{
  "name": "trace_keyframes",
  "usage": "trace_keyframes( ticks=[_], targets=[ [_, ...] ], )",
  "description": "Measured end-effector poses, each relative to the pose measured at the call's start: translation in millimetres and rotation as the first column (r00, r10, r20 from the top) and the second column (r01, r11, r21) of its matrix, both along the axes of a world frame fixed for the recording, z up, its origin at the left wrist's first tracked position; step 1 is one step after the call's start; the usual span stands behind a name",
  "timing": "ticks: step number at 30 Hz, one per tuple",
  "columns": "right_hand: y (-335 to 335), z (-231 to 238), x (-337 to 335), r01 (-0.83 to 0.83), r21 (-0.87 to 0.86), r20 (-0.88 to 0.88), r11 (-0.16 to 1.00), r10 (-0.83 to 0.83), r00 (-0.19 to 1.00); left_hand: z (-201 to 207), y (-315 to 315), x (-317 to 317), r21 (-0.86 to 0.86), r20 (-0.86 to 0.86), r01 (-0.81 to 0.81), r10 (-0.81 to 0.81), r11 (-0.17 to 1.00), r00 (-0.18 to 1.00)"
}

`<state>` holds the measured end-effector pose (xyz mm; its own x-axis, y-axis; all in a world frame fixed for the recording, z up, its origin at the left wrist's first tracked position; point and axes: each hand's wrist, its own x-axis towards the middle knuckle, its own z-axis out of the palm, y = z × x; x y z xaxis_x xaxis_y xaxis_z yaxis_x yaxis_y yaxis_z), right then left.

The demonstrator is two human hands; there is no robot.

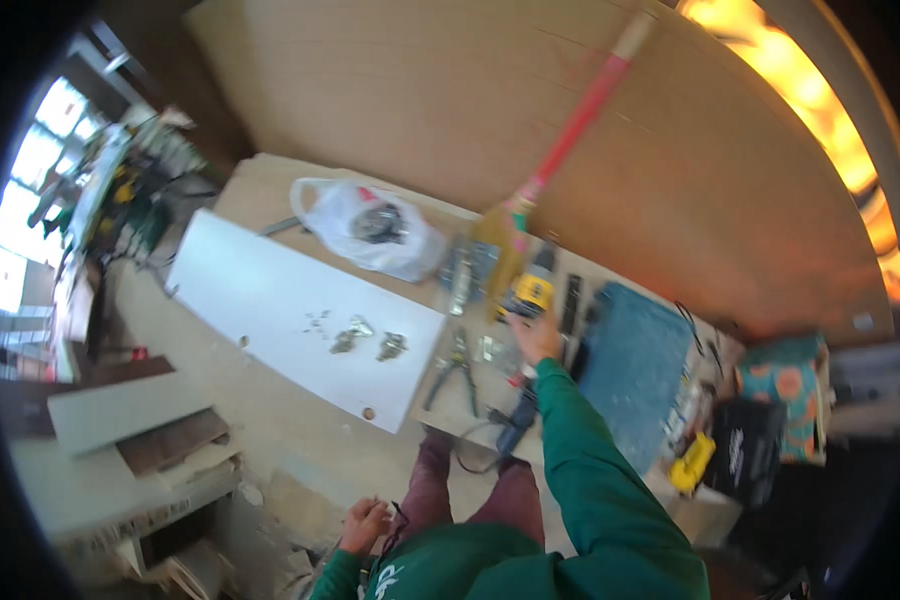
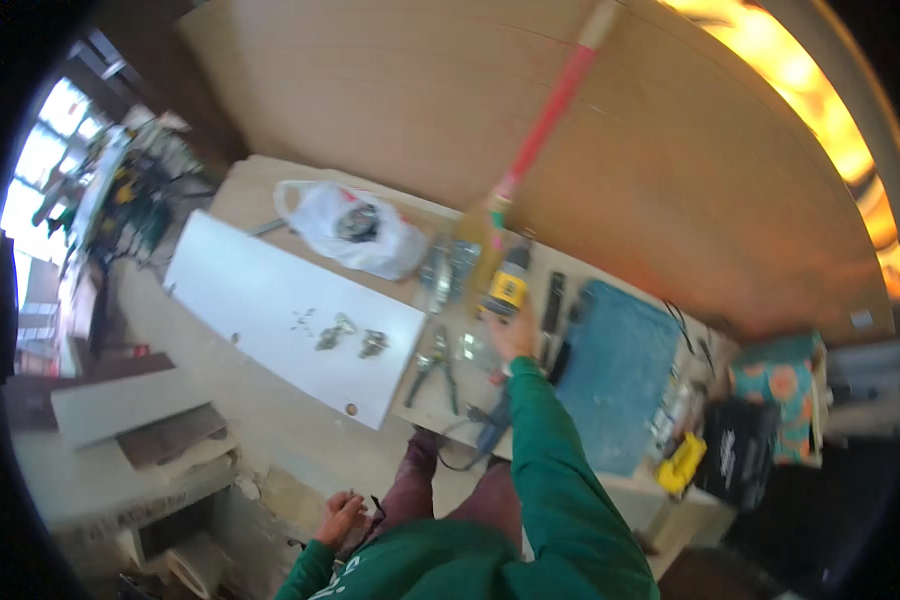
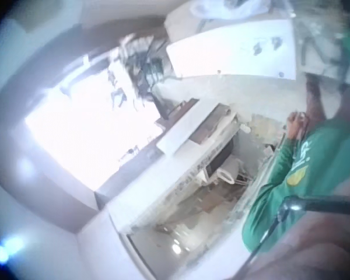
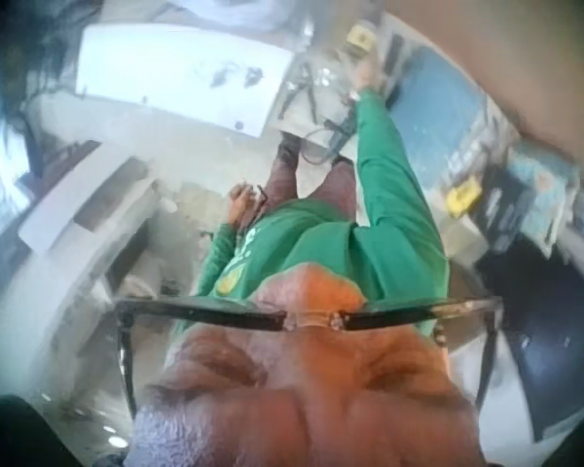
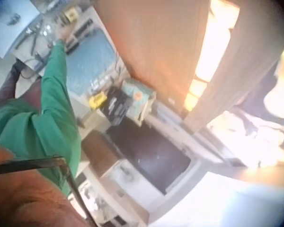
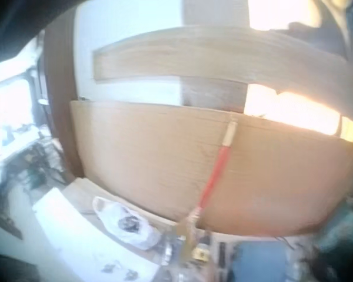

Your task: The person marks positions on a white cabinet door using a metal ruler and pencil, then retrieves a drill from a toolbox. They attach metal hinges to the door using the drill and screws, working on a workbench in a construction environment.

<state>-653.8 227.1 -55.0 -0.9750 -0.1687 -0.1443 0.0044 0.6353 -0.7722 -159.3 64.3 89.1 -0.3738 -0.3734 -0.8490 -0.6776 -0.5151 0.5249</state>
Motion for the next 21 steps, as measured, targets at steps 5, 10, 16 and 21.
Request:
trace_keyframes(
  ticks=[5, 10, 16, 21],
  targets=[
    [-16, -47, -59, 0.271, -0.229, 0.187, 0.935, -0.231, 0.955, -19, -24, 144, -0.178, 0.138, -0.286, 0.311, 0.942, 0.94],
    [-46, -17, -44, 0.423, -0.37, 0.293, 0.828, -0.328, 0.898, -49, 60, 294, -0.424, 0.279, -0.257, 0.395, 0.868, 0.875],
    [18, 66, -58, 0.316, -0.638, 0.281, 0.703, -0.17, 0.945, -36, 169, 255, -0.598, 0.304, -0.111, 0.353, 0.793, 0.885],
    [112, 171, -2, 0.18, -0.781, 0.195, 0.598, -0.04, 0.98, -23, 134, 92, -0.002, -0.071, -0.636, 0.635, 0.772, 0.77]
  ],
)
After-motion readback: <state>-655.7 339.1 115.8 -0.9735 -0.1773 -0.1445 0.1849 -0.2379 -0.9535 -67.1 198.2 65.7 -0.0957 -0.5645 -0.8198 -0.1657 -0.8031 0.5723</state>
